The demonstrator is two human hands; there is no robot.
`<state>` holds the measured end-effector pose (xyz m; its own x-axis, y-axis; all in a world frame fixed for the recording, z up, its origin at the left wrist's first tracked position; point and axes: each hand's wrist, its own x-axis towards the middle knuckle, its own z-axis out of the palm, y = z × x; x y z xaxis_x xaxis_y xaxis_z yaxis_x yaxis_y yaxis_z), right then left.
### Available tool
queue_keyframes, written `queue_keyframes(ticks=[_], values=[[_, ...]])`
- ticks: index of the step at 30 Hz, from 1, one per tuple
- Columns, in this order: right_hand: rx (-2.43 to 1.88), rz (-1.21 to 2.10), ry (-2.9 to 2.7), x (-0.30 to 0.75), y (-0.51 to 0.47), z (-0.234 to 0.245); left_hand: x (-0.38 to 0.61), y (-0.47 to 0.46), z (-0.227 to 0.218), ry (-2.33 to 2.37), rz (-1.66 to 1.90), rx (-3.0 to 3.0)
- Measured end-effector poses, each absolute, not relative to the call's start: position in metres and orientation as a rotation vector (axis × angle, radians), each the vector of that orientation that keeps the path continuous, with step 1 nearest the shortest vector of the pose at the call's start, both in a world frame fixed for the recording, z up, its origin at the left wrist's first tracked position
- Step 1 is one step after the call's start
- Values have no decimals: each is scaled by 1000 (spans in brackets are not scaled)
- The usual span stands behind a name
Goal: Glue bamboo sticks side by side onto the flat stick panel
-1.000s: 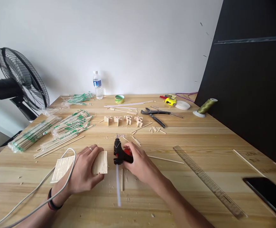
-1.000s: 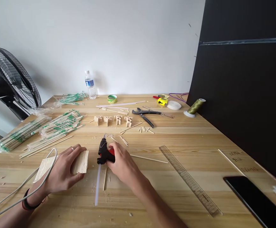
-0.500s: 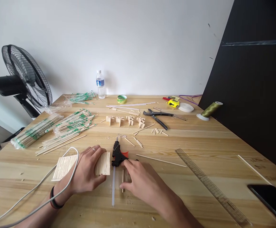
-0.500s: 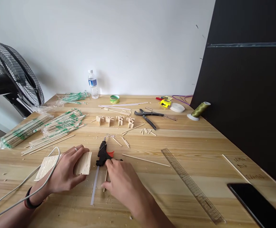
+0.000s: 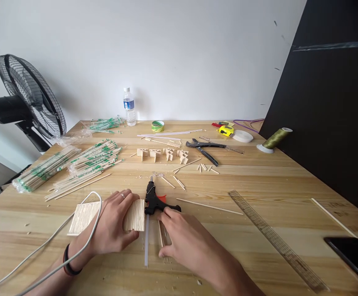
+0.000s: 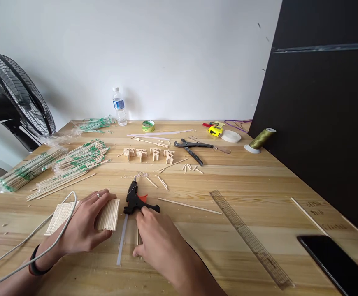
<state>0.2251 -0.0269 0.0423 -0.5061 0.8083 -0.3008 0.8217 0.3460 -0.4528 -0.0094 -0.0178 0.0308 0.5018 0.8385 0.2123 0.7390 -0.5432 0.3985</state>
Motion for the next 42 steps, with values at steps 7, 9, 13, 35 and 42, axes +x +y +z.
queue_keyframes(ticks=[7, 9, 13, 35, 42], values=[[1549, -1001, 2655, 235, -18, 48, -9, -18, 32, 1315, 543, 2521], [1612, -1096, 2792, 238, -15, 45, -8, -18, 33, 1309, 552, 2514], [1683, -1336, 3041, 234, -13, 34, -6, -20, 34, 1284, 581, 2516], [1568, -1565, 3292, 224, -17, 16, -6, -22, 35, 1252, 567, 2511], [1551, -1612, 3287, 223, -16, 16, -5, -22, 35, 1239, 597, 2536]])
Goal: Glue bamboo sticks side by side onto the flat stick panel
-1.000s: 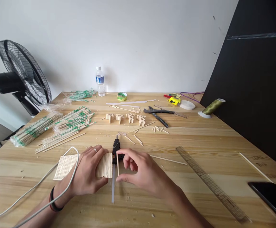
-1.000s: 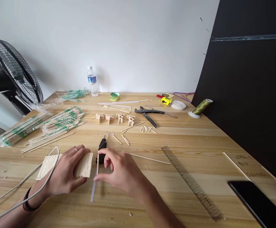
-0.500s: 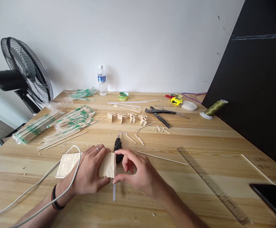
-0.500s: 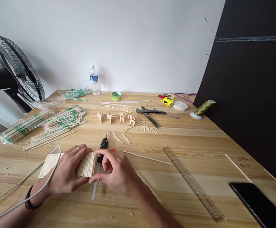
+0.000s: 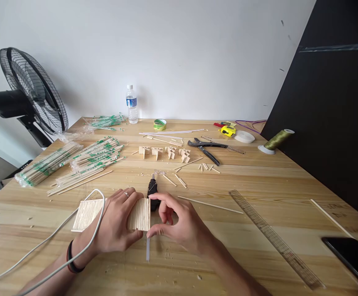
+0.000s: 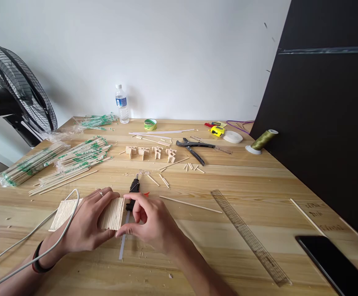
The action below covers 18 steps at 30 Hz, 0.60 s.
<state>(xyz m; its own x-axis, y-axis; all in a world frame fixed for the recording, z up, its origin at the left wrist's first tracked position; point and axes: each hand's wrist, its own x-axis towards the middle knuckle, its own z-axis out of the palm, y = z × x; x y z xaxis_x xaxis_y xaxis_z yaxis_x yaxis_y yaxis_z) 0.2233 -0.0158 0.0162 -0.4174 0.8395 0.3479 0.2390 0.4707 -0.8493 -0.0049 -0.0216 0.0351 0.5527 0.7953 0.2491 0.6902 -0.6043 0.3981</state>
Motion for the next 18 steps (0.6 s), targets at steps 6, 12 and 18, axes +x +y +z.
queue_keyframes(ticks=[6, 12, 18], values=[[-932, 983, -1902, 222, -15, 18, -5, -20, 36, 1253, 566, 2514], [-951, 1143, -1960, 237, -26, 40, -1, -34, 46, 1260, 482, 2481], [-1187, 1130, -1937, 277, -86, 46, 15, -98, 46, 1237, 458, 2383]])
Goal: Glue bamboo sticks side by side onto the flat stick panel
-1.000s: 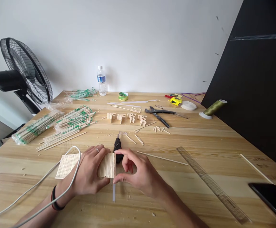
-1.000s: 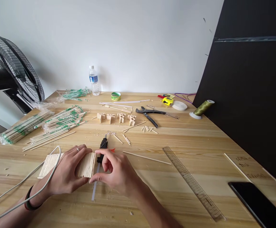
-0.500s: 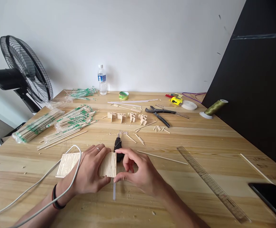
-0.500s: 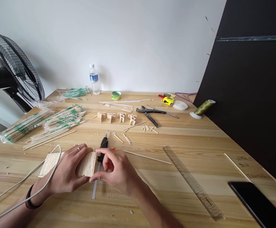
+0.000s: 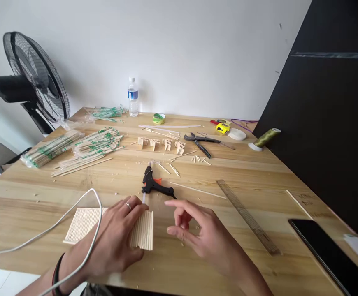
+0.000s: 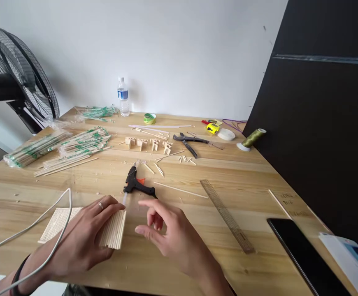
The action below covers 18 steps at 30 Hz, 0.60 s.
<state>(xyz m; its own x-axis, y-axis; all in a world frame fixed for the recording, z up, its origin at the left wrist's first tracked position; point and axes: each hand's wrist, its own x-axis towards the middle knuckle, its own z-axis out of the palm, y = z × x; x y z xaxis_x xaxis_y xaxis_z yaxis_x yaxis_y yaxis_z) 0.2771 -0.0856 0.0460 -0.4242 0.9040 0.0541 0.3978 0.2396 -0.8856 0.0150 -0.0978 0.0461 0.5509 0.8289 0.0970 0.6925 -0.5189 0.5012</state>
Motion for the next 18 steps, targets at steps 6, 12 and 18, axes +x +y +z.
queue_keyframes(ticks=[6, 12, 18], values=[[-1415, 1202, -1898, 286, -147, 19, 37, -131, 16, 1209, 466, 2389], [-1492, 1075, -1956, 276, -164, 4, 35, -128, 7, 1148, 494, 2401], [-1454, 1030, -2030, 270, -157, 3, 33, -135, 11, 1173, 492, 2370]])
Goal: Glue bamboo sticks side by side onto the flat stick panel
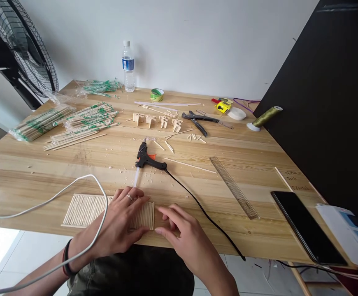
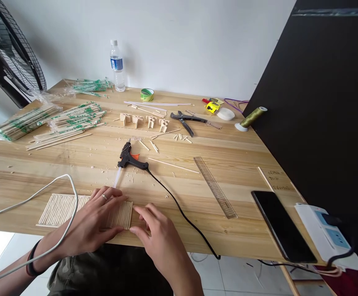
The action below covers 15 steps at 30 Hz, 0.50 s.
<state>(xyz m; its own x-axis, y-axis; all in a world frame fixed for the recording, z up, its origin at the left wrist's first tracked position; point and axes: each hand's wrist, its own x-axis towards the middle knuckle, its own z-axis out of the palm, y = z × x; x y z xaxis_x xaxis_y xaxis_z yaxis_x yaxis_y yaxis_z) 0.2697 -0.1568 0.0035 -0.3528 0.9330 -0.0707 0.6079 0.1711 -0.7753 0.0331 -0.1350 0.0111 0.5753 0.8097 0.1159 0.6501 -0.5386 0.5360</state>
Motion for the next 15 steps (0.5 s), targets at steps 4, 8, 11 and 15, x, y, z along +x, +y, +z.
queue_keyframes(ticks=[4, 8, 11, 15], values=[[-1441, 1012, -2092, 267, -156, 3, 36, -142, 11, 1193, 461, 2367], [-1428, 1027, -2101, 268, -157, 2, 36, -146, 10, 1195, 460, 2349], [-1429, 1027, -2110, 270, -155, 1, 36, -146, 8, 1209, 488, 2322], [-1403, 1029, -2116, 271, -153, -1, 37, -145, 6, 1218, 489, 2301]])
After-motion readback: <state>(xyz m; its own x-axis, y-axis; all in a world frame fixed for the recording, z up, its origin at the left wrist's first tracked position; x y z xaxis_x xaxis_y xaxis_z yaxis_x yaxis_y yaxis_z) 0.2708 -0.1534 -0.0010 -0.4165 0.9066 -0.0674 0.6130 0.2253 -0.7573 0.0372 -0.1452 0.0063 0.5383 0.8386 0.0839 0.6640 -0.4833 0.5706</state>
